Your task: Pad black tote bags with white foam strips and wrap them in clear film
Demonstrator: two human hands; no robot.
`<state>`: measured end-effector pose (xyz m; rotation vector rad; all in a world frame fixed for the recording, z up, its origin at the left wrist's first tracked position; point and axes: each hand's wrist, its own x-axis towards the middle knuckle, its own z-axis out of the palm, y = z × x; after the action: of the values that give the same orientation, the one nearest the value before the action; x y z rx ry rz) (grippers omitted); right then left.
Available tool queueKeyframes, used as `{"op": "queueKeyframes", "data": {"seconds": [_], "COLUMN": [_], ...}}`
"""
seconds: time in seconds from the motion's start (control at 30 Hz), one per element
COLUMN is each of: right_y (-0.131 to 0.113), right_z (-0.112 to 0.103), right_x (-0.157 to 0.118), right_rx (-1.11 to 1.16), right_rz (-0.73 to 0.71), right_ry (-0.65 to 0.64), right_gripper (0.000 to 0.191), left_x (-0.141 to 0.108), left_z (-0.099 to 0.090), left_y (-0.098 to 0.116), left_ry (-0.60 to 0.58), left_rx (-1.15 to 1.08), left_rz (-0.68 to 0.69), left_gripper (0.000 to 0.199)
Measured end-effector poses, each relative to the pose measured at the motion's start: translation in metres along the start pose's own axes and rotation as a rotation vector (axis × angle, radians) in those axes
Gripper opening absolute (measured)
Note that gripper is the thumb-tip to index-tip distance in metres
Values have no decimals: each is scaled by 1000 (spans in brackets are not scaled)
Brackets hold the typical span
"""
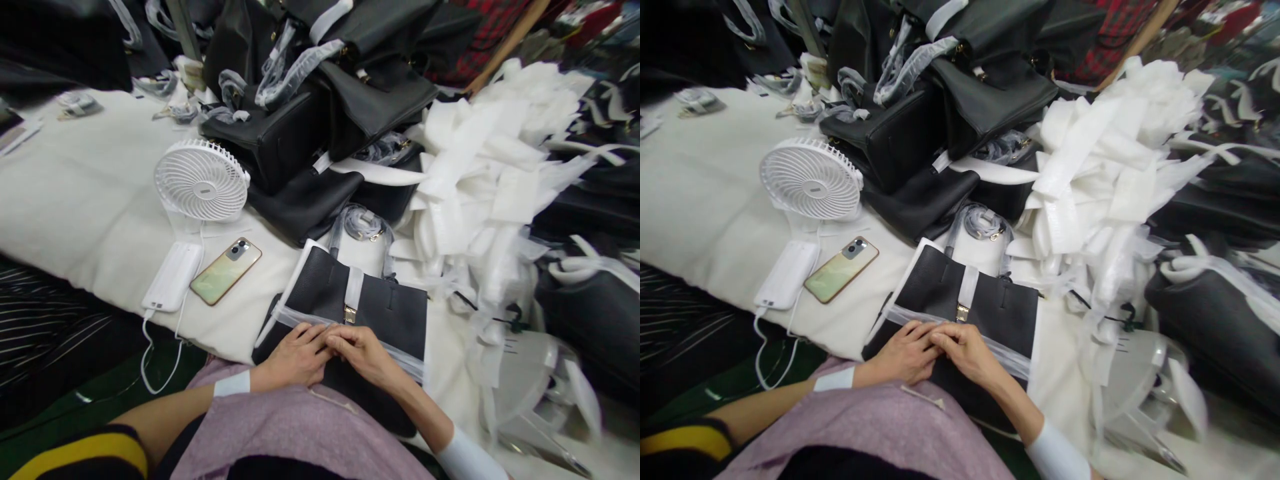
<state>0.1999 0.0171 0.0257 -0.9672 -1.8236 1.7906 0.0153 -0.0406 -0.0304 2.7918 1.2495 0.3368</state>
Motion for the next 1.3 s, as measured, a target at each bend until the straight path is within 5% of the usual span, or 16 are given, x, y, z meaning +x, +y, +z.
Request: {"op": "queueKeyframes", "data": {"seconds": [0.23, 0.57, 0.8, 1.07, 1.3], "right_y": [19, 33, 36, 35, 23], "right_z": [-5, -18, -26, -41, -44], "right_x": [7, -10, -9, -1, 10], "right_rx": [-293, -18, -85, -413, -447], "right_rz": [102, 226, 165, -160, -111], "right_ry": [36, 121, 1, -193, -302], "right_gripper": [29, 53, 51, 29, 34], "left_x": [2, 0, 0, -1, 0], "left_z": [-3, -4, -4, -3, -2], "left_y": [-1, 0, 0, 0, 1], "left_ry": [3, -39, -58, -66, -68], "left_rx": [13, 24, 7, 20, 28], "left_rz": [17, -4, -5, -11, -38], "left_gripper": [42, 55, 55, 50, 54]}}
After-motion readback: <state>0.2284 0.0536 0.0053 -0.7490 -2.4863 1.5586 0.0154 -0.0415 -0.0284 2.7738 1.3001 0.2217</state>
